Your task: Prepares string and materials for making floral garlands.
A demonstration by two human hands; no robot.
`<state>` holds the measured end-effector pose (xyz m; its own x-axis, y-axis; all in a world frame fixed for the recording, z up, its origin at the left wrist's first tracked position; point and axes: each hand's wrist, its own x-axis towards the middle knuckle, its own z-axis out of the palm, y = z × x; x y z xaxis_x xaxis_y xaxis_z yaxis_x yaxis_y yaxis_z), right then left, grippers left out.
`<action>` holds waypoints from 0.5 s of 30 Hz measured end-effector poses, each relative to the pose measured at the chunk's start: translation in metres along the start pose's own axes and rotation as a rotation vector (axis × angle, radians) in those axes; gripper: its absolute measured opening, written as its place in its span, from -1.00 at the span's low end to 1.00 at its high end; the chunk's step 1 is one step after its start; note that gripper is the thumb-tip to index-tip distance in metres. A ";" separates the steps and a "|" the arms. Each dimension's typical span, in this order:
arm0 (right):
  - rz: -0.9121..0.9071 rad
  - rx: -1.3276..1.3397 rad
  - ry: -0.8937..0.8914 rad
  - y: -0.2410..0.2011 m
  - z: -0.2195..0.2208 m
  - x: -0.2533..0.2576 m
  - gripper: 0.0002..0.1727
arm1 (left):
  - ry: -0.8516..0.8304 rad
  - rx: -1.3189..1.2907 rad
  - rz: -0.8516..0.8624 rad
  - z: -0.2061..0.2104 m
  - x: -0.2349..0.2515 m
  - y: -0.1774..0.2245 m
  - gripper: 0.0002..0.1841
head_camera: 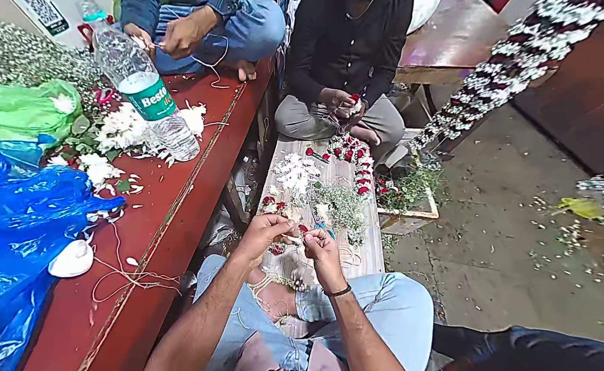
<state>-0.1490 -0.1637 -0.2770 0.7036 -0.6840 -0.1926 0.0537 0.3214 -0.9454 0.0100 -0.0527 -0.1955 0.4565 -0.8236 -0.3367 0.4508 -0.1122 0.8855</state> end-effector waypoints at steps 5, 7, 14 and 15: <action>-0.035 -0.125 -0.005 -0.004 -0.006 -0.018 -0.94 | -0.069 -0.205 -0.032 0.012 -0.030 0.004 -0.73; -0.111 -0.198 0.043 -0.010 -0.009 -0.021 -0.91 | -0.093 -0.237 -0.013 0.013 -0.035 0.004 -0.75; -0.519 -0.331 -0.054 -0.055 0.012 -0.030 -0.88 | -0.157 -0.178 -0.008 0.006 -0.033 -0.012 -0.79; -0.551 -0.386 -0.087 -0.051 0.013 -0.027 -0.88 | -0.169 -0.150 0.000 0.006 -0.032 -0.014 -0.81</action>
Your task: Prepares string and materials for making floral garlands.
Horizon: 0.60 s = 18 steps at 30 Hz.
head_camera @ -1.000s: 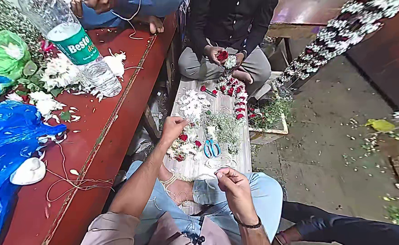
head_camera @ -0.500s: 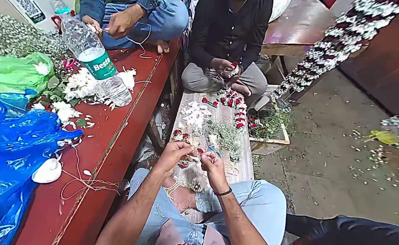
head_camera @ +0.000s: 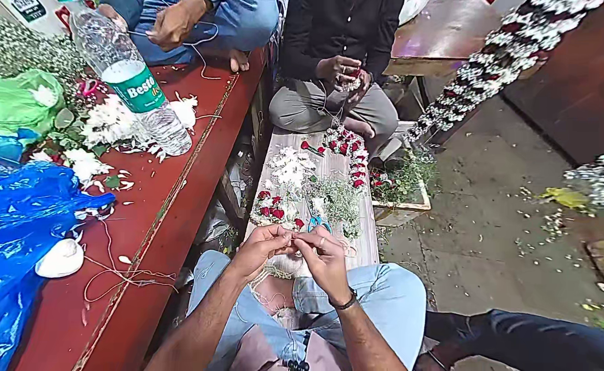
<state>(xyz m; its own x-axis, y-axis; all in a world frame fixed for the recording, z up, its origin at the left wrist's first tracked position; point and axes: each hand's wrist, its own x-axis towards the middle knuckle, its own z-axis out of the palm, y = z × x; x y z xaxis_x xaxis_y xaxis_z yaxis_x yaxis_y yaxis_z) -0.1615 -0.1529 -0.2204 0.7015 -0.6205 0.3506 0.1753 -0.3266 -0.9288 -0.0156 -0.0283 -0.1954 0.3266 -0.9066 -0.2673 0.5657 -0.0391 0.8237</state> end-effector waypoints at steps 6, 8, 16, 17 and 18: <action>0.001 -0.068 -0.040 0.017 0.009 -0.008 -0.88 | 0.019 0.066 -0.012 -0.006 -0.002 -0.005 -0.84; 0.041 -0.010 -0.032 0.015 0.011 -0.009 -0.89 | 0.050 0.145 0.019 -0.007 -0.003 -0.006 -0.81; 0.199 0.036 -0.108 0.014 0.008 -0.011 -0.89 | -0.004 0.966 0.603 -0.023 -0.003 -0.022 -0.76; 0.218 0.038 -0.123 0.014 0.008 -0.011 -0.90 | 0.007 1.016 0.649 -0.026 -0.002 -0.023 -0.79; 0.231 0.038 -0.136 0.014 0.008 -0.010 -0.90 | 0.027 1.074 0.673 -0.028 0.000 -0.024 -0.80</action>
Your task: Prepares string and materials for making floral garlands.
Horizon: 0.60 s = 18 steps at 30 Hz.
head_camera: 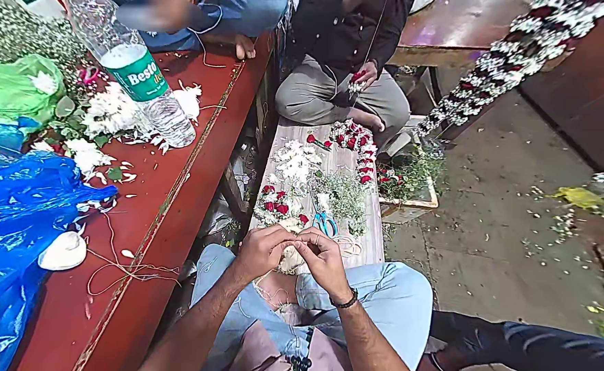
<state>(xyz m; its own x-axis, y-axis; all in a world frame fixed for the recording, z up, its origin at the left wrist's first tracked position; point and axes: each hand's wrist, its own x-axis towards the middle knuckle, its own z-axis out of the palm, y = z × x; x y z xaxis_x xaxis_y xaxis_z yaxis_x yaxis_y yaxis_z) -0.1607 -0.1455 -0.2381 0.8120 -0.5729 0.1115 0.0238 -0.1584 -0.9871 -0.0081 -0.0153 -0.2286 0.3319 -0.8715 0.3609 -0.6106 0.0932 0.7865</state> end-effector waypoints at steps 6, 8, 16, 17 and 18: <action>0.024 -0.068 0.025 0.004 0.000 -0.008 -0.85 | -0.097 0.139 -0.303 0.002 -0.005 0.000 -0.56; 0.034 -0.076 0.043 0.007 0.000 -0.014 -0.87 | -0.023 -0.317 -0.529 0.001 -0.006 0.003 -0.63; 0.144 0.092 -0.038 -0.016 0.000 -0.016 -0.90 | 0.007 -0.376 -0.335 0.016 -0.022 0.003 -0.80; 0.183 0.138 -0.042 -0.016 -0.003 -0.015 -0.90 | -0.034 -0.336 -0.305 0.013 -0.022 0.002 -0.81; 0.214 0.173 -0.061 -0.016 -0.005 -0.014 -0.89 | -0.076 -0.341 -0.295 0.011 -0.020 0.002 -0.82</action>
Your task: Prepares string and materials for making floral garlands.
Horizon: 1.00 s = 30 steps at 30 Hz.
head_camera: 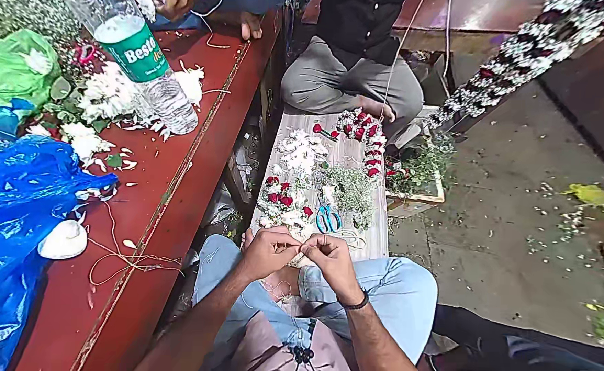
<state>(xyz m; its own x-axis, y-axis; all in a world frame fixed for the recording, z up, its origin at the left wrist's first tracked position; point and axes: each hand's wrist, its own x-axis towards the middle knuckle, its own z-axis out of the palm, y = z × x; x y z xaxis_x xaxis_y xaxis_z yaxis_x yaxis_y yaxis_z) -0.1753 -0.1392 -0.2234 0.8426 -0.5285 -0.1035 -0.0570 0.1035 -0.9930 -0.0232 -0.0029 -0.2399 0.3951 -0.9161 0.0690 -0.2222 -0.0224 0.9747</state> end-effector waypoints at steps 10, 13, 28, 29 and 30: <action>0.146 0.233 -0.128 0.021 -0.007 0.003 -0.89 | -0.146 -0.565 -0.110 -0.010 0.005 -0.021 -0.85; 0.161 0.274 -0.111 0.031 -0.008 0.007 -0.88 | -0.045 -0.694 -0.051 -0.010 0.004 -0.032 -0.86; 0.094 0.847 -0.008 -0.044 -0.017 0.026 -0.51 | -0.153 -0.785 -0.187 0.058 -0.016 -0.009 -0.69; 0.103 0.870 0.047 -0.039 -0.020 0.026 -0.52 | -0.137 -0.787 -0.196 0.059 -0.019 -0.002 -0.77; 0.111 0.892 0.096 -0.032 -0.024 0.026 -0.51 | -0.110 -0.753 -0.218 0.057 -0.020 0.006 -0.80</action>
<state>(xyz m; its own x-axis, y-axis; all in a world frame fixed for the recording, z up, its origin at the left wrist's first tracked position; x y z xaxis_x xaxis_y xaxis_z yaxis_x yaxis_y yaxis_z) -0.1648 -0.1762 -0.1957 0.8061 -0.5408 -0.2401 0.3352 0.7518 -0.5679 -0.0832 -0.0070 -0.2476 0.2607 -0.9575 -0.1235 0.5289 0.0347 0.8480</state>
